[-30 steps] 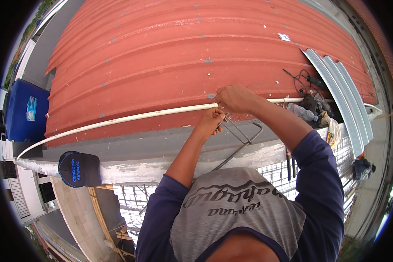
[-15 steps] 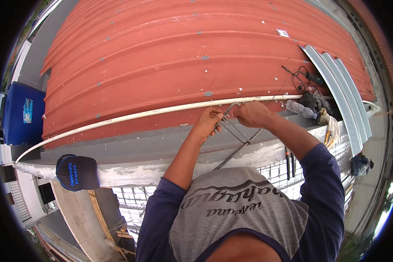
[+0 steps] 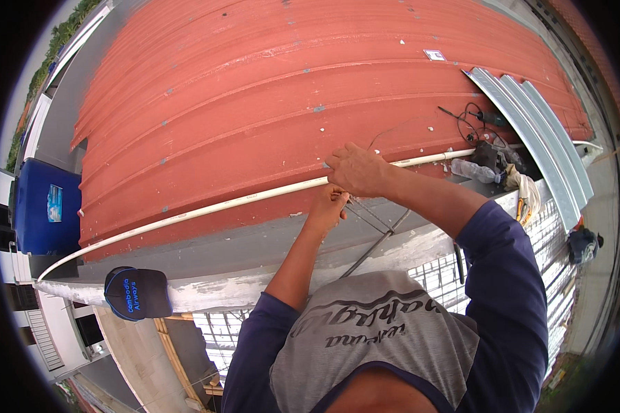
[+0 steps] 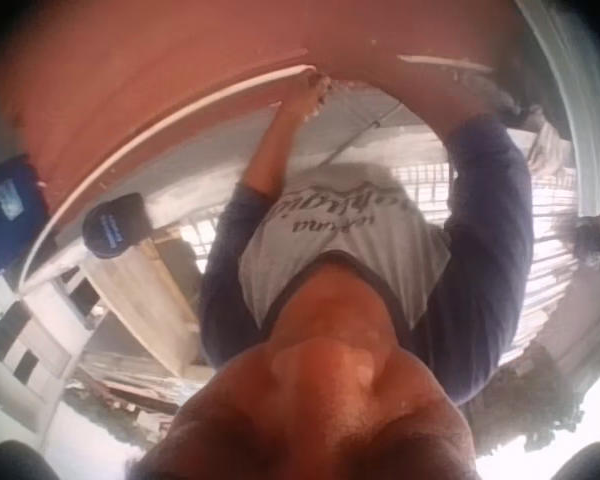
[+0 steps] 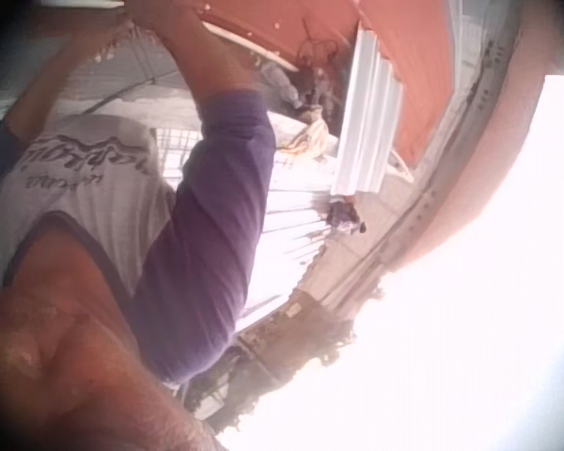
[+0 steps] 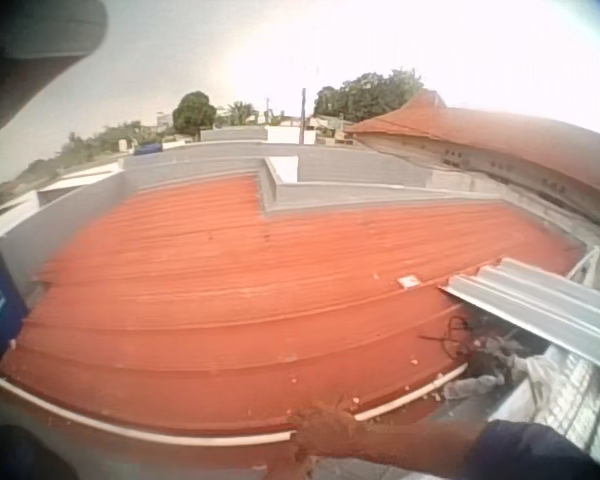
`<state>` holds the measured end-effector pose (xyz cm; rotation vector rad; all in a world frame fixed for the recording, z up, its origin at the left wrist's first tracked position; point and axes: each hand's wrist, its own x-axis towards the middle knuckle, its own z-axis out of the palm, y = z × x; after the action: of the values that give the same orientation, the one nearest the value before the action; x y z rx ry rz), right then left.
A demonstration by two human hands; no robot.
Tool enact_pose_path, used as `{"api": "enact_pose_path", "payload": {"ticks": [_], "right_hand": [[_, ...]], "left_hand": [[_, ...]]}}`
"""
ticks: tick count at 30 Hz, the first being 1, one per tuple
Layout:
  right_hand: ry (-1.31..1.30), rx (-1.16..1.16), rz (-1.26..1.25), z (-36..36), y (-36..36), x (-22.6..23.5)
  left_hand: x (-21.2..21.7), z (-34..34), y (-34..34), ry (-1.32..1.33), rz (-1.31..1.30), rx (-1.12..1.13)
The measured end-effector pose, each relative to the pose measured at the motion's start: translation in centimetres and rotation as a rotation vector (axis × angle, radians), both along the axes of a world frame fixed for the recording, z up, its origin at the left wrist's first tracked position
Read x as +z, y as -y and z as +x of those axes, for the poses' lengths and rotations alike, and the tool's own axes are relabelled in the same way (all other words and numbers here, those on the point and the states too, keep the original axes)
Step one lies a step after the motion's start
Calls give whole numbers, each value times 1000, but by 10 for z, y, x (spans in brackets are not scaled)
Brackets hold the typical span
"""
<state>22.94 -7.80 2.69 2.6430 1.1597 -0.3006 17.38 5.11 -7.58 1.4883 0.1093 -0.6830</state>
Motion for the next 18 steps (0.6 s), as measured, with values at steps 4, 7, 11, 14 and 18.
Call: {"api": "enact_pose_path", "payload": {"ticks": [4, 7, 11, 14, 18], "right_hand": [[272, 49, 239, -59, -11, 20], [346, -23, 336, -82, -8, 14], [471, -40, 308, -92, -2, 15], [377, -56, 438, -95, 1, 32], [-116, -627, 656, -85, 54, 1]], "left_hand": [[20, 3, 2, 11, 7, -2], [22, 8, 5, 29, -23, -25], [6, 10, 6, 47, -114, -62], [-5, 8, 1, 29, -152, -83], [-3, -2, -1, -57, -35, -6]]}}
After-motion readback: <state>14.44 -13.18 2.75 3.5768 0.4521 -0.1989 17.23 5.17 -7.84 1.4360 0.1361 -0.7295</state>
